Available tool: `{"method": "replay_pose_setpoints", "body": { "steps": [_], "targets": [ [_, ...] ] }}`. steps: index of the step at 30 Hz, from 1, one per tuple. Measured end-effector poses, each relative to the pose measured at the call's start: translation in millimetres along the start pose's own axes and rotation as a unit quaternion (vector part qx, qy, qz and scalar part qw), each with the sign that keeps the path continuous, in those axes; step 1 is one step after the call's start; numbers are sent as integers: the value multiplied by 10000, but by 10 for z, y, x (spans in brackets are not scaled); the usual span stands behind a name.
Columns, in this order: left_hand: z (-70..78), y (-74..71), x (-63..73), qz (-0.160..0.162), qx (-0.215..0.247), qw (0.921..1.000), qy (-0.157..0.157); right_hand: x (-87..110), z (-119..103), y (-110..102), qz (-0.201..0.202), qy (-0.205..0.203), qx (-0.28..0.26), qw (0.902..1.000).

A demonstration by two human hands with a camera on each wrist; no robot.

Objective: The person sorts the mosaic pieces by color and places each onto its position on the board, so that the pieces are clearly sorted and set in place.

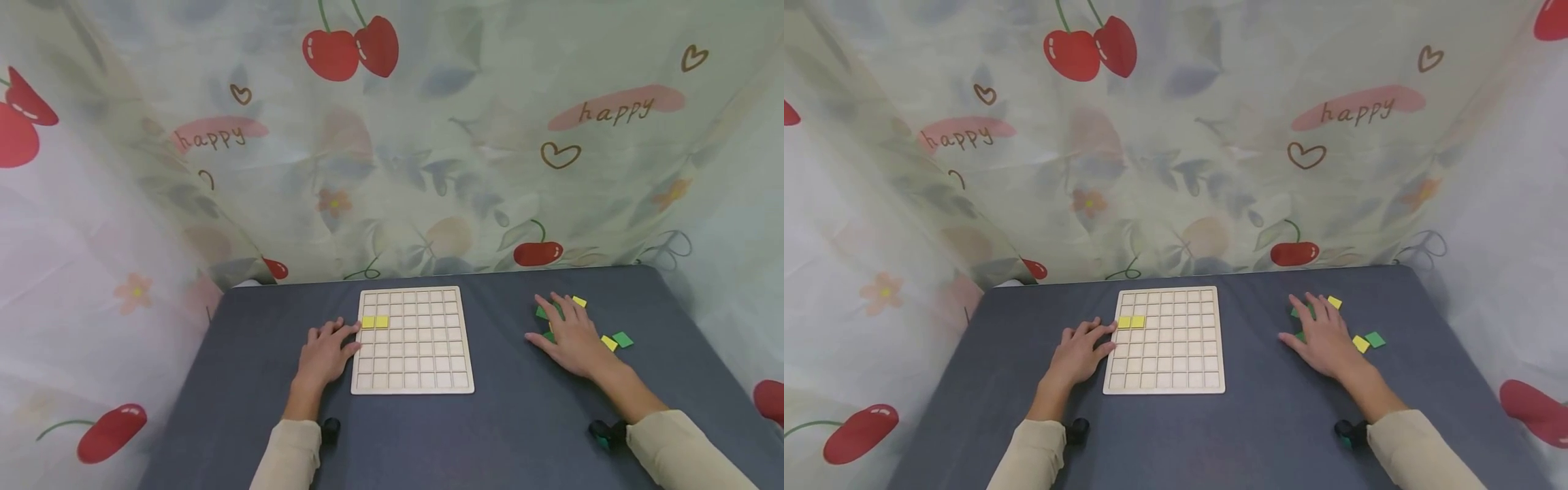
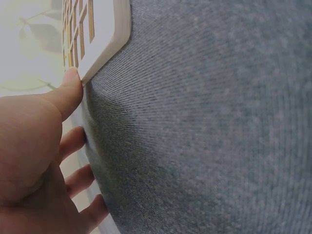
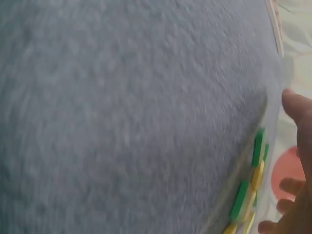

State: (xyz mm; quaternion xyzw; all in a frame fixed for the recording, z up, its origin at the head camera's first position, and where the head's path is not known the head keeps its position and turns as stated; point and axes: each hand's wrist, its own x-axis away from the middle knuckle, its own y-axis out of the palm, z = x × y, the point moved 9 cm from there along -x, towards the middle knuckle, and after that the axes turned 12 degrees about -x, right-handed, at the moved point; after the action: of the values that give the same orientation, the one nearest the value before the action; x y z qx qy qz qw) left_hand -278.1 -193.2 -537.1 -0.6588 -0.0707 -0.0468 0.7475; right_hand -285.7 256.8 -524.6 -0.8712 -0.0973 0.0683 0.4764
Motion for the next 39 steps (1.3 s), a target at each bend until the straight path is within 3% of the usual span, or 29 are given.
{"method": "replay_pose_setpoints", "body": {
  "steps": [17,39],
  "targets": [
    [-10,3,2,47,70,10000,28,123,187,-253,340,-271,-44,9990],
    [-26,1,7,89,73,9999,2,72,206,-195,359,-329,102,9988]
  ]
}}
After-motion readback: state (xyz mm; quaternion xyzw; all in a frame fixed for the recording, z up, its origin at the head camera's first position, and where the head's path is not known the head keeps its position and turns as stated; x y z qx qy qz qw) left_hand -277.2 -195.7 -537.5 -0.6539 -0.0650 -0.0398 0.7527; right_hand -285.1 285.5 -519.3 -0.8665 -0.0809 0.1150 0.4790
